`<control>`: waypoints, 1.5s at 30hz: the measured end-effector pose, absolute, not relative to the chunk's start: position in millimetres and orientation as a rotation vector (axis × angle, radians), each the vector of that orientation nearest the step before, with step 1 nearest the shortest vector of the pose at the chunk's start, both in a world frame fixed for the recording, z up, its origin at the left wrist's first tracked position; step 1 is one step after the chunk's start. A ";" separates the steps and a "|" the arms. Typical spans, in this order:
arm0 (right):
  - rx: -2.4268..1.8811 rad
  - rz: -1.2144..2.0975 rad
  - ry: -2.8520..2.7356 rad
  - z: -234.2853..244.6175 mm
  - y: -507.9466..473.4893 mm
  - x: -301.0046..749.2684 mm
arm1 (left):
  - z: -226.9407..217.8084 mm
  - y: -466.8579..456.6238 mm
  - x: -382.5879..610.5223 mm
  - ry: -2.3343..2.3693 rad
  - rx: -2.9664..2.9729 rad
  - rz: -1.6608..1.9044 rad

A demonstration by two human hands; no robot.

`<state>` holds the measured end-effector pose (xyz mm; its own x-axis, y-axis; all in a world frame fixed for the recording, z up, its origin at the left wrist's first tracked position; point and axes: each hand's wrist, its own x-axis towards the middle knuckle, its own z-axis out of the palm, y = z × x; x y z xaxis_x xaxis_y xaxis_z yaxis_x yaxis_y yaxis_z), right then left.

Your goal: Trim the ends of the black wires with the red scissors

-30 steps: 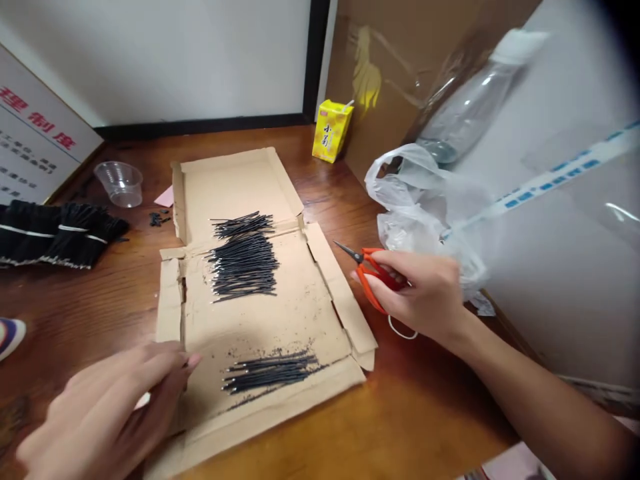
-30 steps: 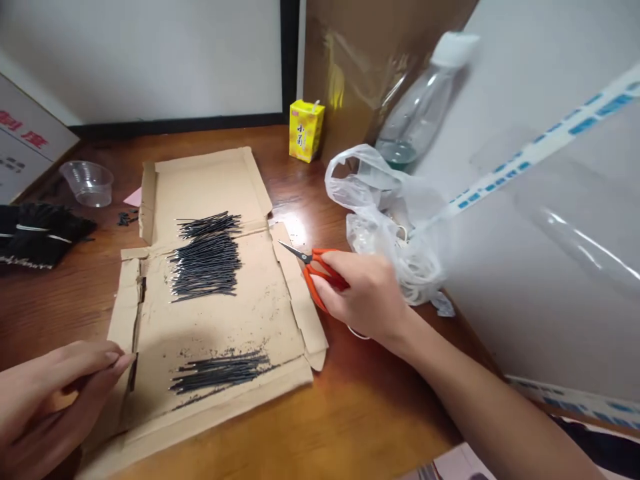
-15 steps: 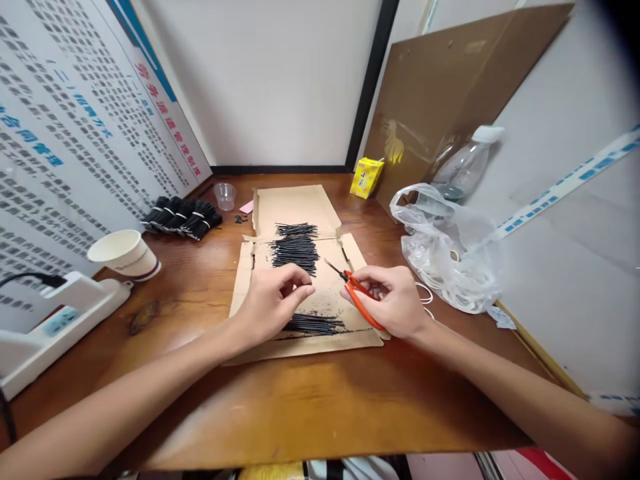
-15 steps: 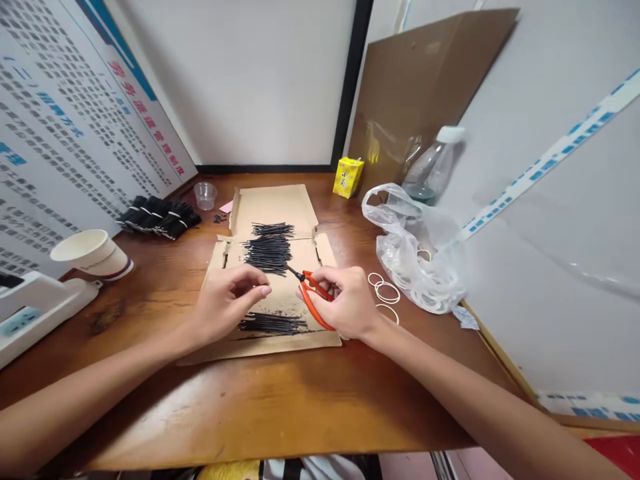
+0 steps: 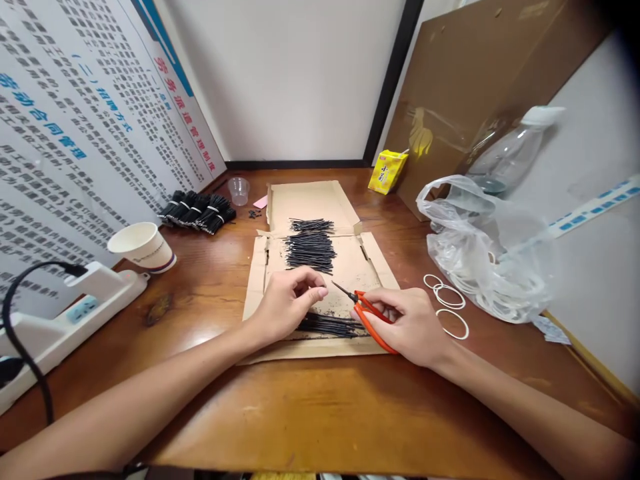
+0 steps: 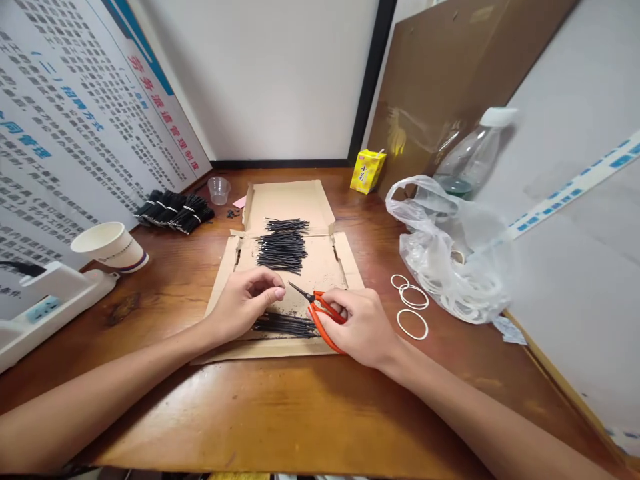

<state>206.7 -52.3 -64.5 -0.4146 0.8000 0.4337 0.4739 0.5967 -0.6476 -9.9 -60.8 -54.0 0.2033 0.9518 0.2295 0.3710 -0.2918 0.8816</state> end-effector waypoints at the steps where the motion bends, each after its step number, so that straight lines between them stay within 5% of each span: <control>1: -1.004 0.565 -2.086 -65.2 -51.9 207.0 | -53.8 -60.8 -9.7 1.238 1.781 1.059; 45: -0.936 0.412 -2.172 -71.0 -53.3 208.3 | -52.0 -61.7 -7.1 1.169 1.591 1.009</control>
